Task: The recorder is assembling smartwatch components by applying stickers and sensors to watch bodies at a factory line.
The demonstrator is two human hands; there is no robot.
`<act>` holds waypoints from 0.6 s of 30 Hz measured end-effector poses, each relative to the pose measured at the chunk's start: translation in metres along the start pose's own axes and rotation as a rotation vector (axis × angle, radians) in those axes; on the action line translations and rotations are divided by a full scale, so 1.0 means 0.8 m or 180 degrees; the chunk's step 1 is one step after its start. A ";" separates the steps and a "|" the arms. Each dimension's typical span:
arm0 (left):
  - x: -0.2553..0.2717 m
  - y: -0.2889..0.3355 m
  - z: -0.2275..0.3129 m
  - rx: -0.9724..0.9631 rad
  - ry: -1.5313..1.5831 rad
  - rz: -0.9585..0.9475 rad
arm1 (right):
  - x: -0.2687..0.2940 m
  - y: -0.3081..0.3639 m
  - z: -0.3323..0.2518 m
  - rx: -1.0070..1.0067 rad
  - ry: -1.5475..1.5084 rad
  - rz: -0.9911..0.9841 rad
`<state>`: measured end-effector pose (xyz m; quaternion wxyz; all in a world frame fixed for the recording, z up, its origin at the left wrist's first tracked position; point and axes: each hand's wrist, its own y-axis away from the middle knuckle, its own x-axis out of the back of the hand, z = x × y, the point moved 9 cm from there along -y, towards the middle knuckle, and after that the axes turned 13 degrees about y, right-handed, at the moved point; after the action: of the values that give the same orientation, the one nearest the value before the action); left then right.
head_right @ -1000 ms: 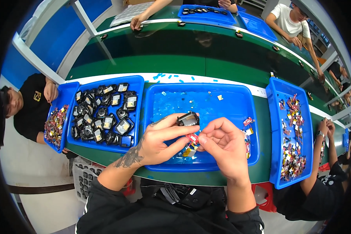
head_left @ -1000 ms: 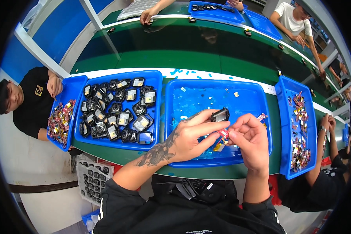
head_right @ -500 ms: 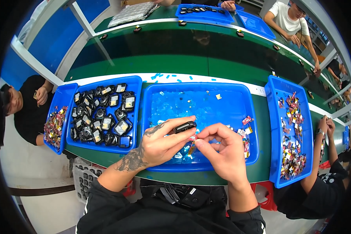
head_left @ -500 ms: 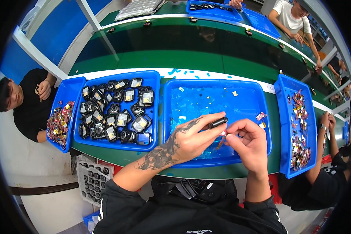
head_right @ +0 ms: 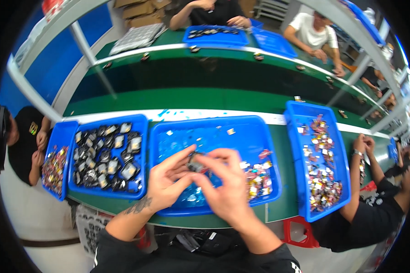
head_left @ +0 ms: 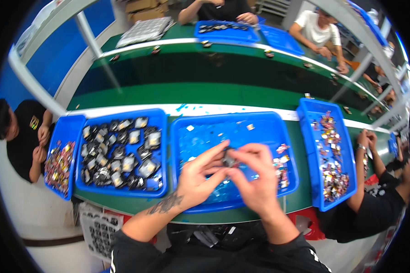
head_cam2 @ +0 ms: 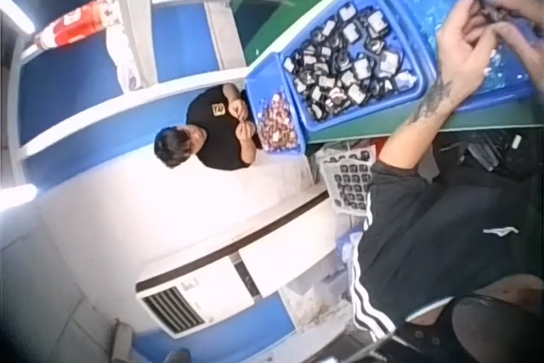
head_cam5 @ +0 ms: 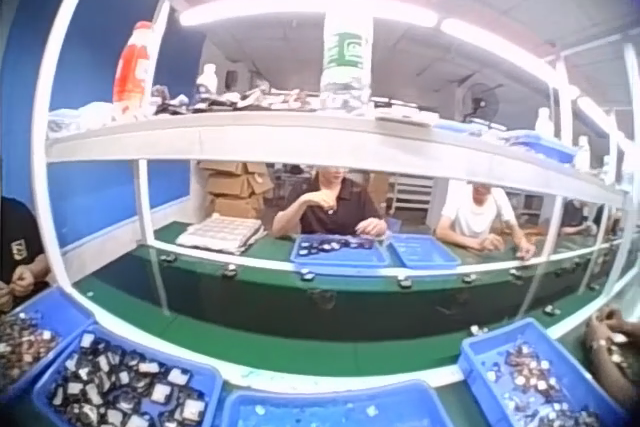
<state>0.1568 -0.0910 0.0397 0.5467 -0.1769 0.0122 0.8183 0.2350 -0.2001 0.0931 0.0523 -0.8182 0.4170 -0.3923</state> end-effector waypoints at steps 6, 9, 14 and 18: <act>0.002 0.001 0.016 -0.0362 -0.0770 0.0215 | 0.007 0.003 -0.009 0.0362 0.0092 0.0219; -0.003 -0.001 0.016 -0.0416 -0.0706 0.0133 | 0.008 0.001 -0.004 0.0310 -0.0009 0.0121; -0.006 -0.002 0.026 -0.0394 -0.1197 -0.0064 | 0.005 0.000 0.002 0.0481 -0.0147 -0.0035; -0.007 -0.003 0.043 -0.0825 -0.0567 -0.0020 | 0.020 -0.002 -0.012 0.0436 -0.0359 -0.0065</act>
<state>0.1511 -0.0877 0.0741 0.5208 -0.1728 -0.1425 0.8237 0.2349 -0.2085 0.1094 0.1276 -0.8377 0.3772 -0.3738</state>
